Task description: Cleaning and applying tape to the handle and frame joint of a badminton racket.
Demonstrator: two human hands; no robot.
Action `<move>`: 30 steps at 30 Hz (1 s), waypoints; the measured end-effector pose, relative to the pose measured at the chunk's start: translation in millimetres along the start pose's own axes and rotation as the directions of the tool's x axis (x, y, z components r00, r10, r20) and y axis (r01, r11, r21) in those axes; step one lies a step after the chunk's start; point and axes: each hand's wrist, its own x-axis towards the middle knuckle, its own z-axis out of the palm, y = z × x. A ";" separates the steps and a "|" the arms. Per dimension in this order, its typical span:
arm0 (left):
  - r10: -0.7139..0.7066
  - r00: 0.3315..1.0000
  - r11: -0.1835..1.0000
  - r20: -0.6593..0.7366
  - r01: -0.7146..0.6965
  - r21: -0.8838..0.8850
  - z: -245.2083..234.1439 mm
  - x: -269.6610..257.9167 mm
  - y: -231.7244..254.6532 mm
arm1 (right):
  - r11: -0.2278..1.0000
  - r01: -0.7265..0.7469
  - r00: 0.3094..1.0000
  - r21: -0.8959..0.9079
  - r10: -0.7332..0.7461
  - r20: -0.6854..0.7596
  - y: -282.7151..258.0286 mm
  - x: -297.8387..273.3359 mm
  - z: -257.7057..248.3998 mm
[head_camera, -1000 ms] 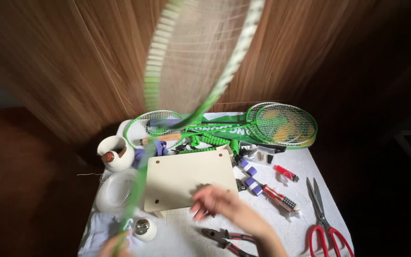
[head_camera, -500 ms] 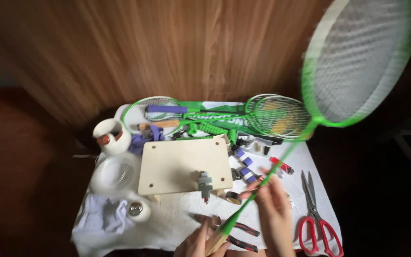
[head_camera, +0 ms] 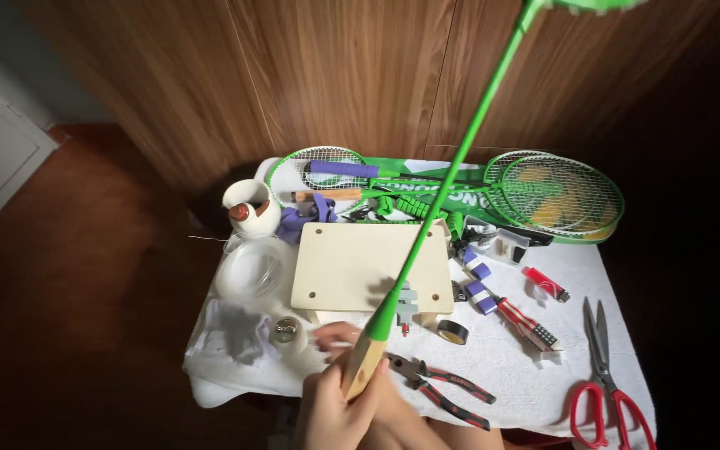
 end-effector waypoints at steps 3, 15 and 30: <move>0.040 0.999 0.999 -0.021 -0.039 0.027 -7.7 -5.7 -9.1 | 0.928 0.305 0.952 -0.214 -0.289 0.104 -24.3 29.9 67.6; -0.005 0.987 0.999 -0.163 0.013 0.048 -32.8 -20.4 -42.3 | 0.319 0.209 0.915 -0.925 0.270 0.300 -36.6 100.1 151.5; -0.011 0.880 0.998 -0.475 0.043 0.055 -110.9 -26.8 -86.8 | 0.986 0.005 0.883 0.166 -0.082 0.462 -89.3 102.0 45.3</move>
